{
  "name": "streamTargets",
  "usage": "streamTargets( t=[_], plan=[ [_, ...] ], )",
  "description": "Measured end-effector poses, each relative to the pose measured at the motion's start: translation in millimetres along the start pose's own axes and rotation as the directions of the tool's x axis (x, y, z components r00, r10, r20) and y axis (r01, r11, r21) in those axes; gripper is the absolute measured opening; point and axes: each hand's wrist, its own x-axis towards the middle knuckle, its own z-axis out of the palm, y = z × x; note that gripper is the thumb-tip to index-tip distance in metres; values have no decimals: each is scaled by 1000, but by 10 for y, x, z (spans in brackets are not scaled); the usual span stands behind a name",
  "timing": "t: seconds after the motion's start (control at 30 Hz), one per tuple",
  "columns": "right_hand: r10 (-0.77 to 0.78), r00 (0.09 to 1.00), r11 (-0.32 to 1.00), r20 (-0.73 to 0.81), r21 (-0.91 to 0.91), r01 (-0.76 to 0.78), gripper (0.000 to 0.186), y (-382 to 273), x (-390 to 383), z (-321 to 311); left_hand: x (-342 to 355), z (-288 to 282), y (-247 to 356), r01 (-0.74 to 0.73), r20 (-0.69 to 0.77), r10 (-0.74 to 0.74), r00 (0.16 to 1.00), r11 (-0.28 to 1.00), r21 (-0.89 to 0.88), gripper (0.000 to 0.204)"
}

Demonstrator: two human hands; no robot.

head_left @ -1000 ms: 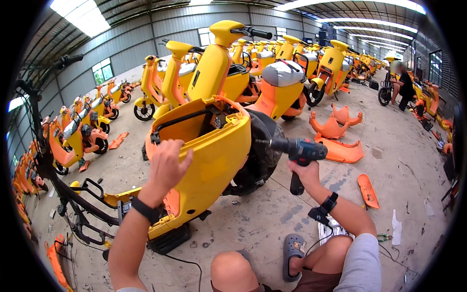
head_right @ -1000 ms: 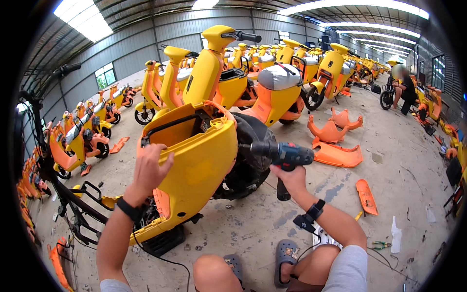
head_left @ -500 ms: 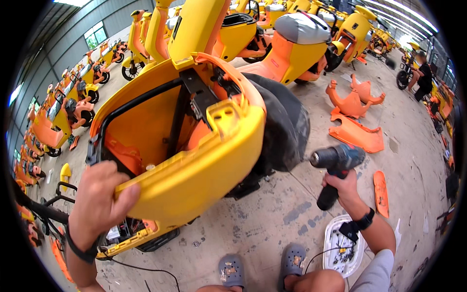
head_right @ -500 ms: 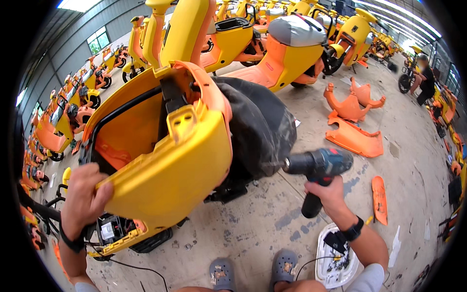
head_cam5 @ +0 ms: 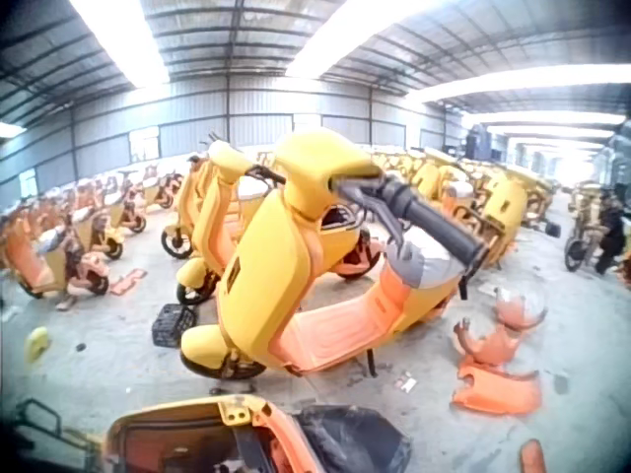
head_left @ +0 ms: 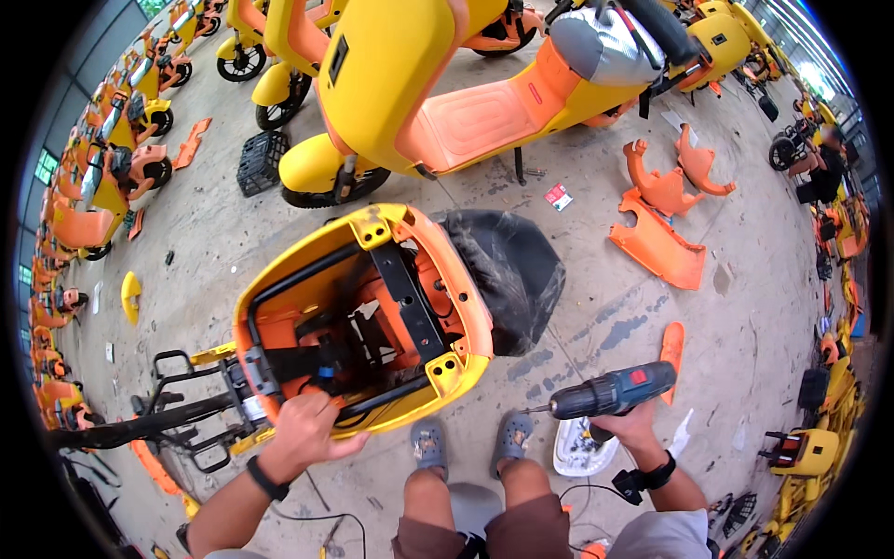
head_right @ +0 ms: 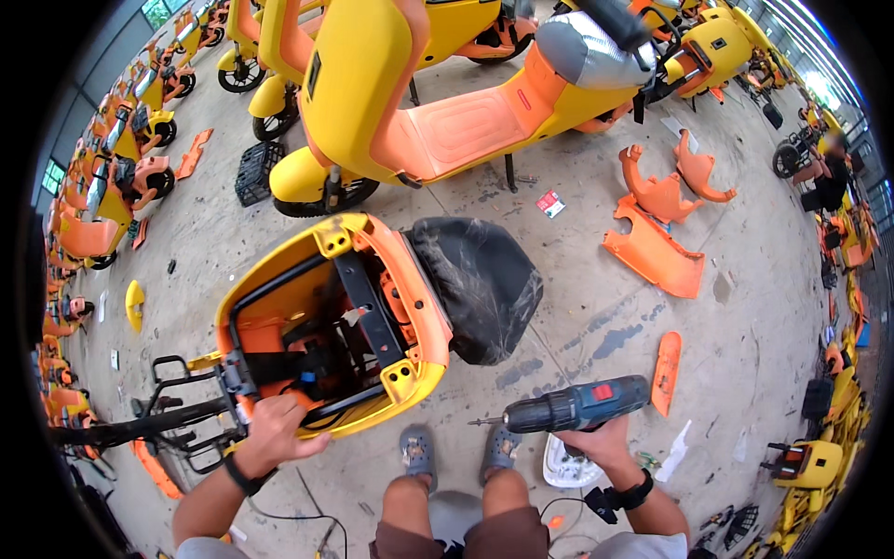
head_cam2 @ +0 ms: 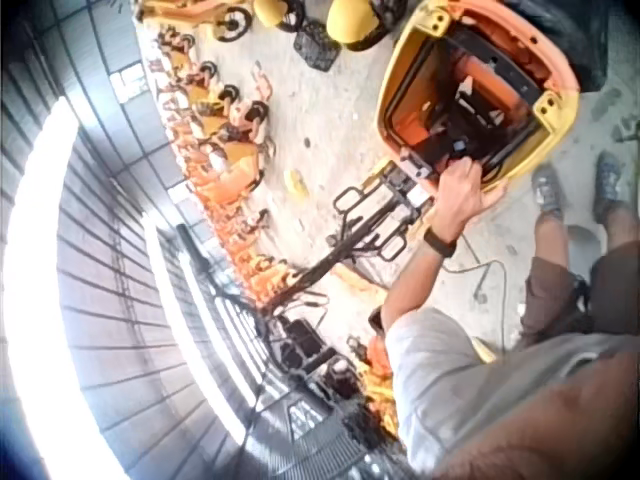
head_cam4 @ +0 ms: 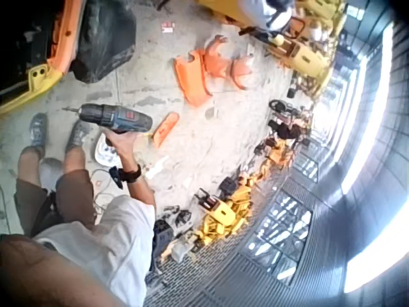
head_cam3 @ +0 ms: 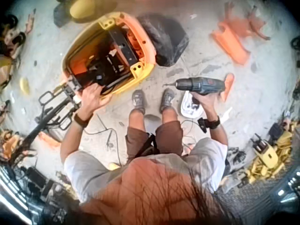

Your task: The person uses a power drill to unscrew components from a yellow electric scooter, then stands up to navigate around the workshop floor which is filled with many similar scooters and loose plastic panels.

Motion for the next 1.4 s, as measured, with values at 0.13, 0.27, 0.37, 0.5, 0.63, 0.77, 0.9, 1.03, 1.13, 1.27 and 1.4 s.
streamTargets(
  t=[0.13,0.27,0.37,0.5,0.63,0.77,0.9,1.03,1.13,1.27,1.4],
  plan=[
    [93,996,991,-2,-93,-93,49,-568,-314,-127,27,14,18,21,-35,-24,999,997,-79,30],
    [63,998,984,19,-169,-59,47,-1299,-574,-176,285,-501,723,262,-134,-293,947,942,-209,20],
    [108,993,993,50,-57,-105,43,-1896,-816,-238,504,-1266,1561,549,255,-491,833,682,-483,27],
    [-13,1000,998,-3,-56,12,42,-2559,-1010,-325,604,-1550,2242,546,471,-298,830,262,-796,43],
    [10,991,1000,133,1,-10,48,-2527,-1171,-626,755,-1860,2650,632,662,-227,714,-196,-750,37],
    [12,998,994,63,-108,-5,50,-2525,-1261,-731,1176,-2376,3061,671,632,-300,714,35,-741,32],
    [-60,994,987,94,-140,73,48,-2690,-1332,-827,1148,-2386,2982,646,627,-211,750,30,-763,29],
    [-75,959,983,275,-139,117,39,-3049,-1276,-809,1093,-2395,2848,651,698,-233,677,-253,-716,28],
    [-2,916,997,400,-71,34,34,-3383,-1256,-681,1137,-2410,2701,517,601,-247,760,-330,-790,33],
    [78,894,996,441,-68,-53,32,-3519,-1018,-276,1151,-2546,2244,551,611,-275,742,-269,-790,27],
    [-172,858,969,484,-71,235,35,-3191,-858,34,1120,-1876,1532,396,501,-90,861,-499,-771,30]
  ],
)
